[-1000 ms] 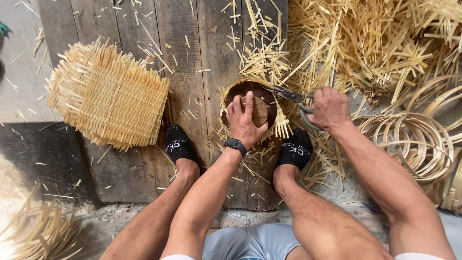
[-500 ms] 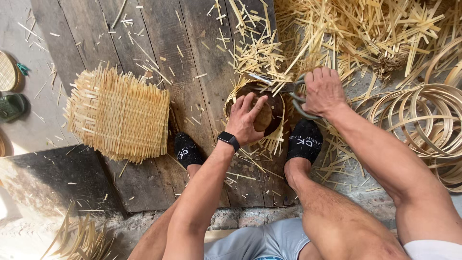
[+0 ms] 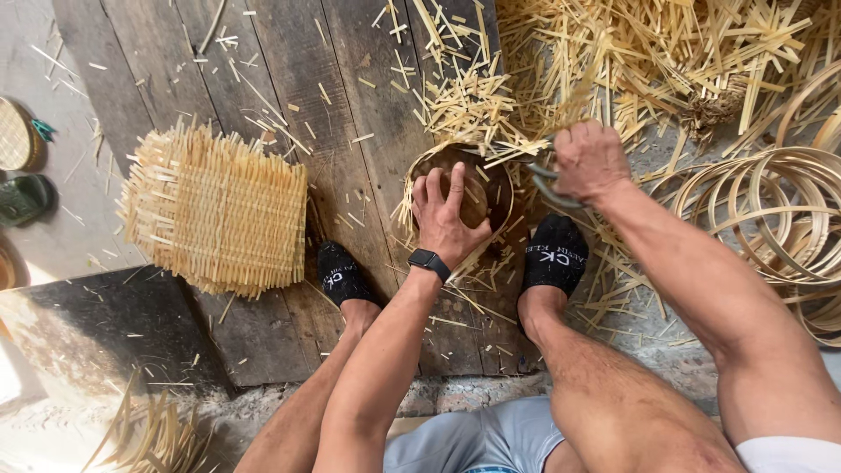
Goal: The person sits on the floor and fits a woven bamboo mat into a round bamboo rim, pressing the mat over a wooden dome mold and tucking the rim ring around the edge. They trim the protruding bamboo strip ends with scissors and set the finished sieve tray aside with others.
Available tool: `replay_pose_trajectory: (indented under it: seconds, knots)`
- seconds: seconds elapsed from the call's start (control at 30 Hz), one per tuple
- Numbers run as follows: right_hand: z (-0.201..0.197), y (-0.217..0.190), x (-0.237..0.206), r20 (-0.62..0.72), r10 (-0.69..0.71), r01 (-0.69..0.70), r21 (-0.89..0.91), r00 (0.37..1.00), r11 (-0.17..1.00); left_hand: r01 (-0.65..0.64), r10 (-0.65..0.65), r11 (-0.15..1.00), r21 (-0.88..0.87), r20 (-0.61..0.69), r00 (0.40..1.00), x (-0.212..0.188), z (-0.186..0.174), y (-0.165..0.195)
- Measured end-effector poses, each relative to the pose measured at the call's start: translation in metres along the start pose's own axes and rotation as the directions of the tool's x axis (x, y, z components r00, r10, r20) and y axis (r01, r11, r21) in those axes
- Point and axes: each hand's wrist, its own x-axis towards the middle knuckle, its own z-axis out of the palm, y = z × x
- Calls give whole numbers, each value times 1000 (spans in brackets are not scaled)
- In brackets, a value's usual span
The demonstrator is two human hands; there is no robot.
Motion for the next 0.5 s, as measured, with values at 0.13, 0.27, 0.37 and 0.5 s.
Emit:
replay_pose_trajectory:
  seconds: [0.13,0.27,0.37,0.5]
  knots:
    - [-6,18,-4,-31,-61,60,-51,998,997,-84,85,996,-13,41,996,-1,-5,-7]
    - [-4,0,3,-290,-76,41,-125,954,991,-116,116,993,-7,139,983,4,-11,-14]
    - [2,-7,8,-261,-72,39,-130,963,991,-233,233,972,-26,216,948,8,-20,-21]
    - [8,14,2,12,-71,71,1,997,997,-138,127,981,133,86,988,1,-17,-10]
